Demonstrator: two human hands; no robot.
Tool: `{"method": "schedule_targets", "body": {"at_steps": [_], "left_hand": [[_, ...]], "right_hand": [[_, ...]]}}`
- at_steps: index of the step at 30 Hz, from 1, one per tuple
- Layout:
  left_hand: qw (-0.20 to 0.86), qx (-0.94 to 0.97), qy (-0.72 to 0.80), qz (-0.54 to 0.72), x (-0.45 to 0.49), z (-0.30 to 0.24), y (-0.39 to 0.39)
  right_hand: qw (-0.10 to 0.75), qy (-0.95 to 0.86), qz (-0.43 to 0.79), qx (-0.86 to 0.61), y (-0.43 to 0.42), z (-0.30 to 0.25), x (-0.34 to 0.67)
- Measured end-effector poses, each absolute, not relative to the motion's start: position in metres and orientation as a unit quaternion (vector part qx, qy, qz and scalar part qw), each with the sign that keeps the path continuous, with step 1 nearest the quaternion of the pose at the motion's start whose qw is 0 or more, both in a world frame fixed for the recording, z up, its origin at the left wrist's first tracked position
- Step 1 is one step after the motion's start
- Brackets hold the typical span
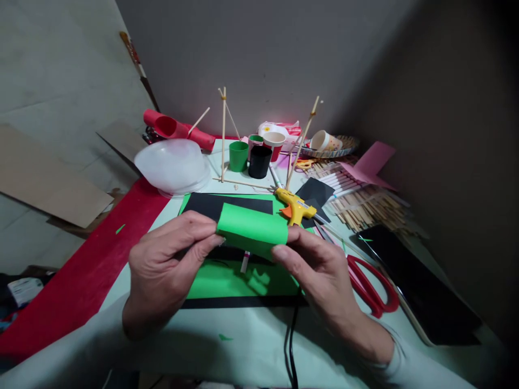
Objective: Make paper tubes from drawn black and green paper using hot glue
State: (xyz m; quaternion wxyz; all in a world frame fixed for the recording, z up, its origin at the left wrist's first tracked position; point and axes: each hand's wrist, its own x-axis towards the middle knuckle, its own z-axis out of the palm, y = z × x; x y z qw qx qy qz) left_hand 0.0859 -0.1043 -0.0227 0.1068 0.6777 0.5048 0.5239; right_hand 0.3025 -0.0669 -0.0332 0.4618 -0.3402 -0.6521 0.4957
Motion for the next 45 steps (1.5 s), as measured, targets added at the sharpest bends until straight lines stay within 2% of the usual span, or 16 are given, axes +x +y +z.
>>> {"method": "schedule_targets", "body": {"at_steps": [4, 7, 12, 20, 27, 35, 45], "left_hand": [[0.095, 0.685, 0.494, 0.527, 0.088, -0.022, -0.104], [0.108, 0.671, 0.522, 0.516, 0.088, -0.023, -0.104], [0.226, 0.596, 0.583, 0.504, 0.091, -0.023, -0.099], [0.426, 0.510, 0.585, 0.465, 0.090, -0.023, -0.089], [0.519, 0.458, 0.569, 0.444, 0.089, -0.027, -0.087], [0.592, 0.340, 0.556, 0.475, 0.090, -0.027, -0.079], [0.679, 0.214, 0.493, 0.500, 0.082, -0.028, -0.076]], "right_hand": [[0.450, -0.605, 0.547, -0.364, -0.064, -0.032, 0.303], [0.453, -0.595, 0.537, -0.390, -0.063, -0.033, 0.300], [0.453, -0.587, 0.528, -0.414, -0.064, -0.035, 0.297], [0.418, -0.551, 0.597, -0.407, -0.059, -0.038, 0.297], [0.387, -0.526, 0.652, -0.386, -0.057, -0.043, 0.299], [0.417, -0.570, 0.607, -0.364, -0.057, -0.038, 0.303], [0.469, -0.667, 0.432, -0.385, -0.047, -0.042, 0.304]]}}
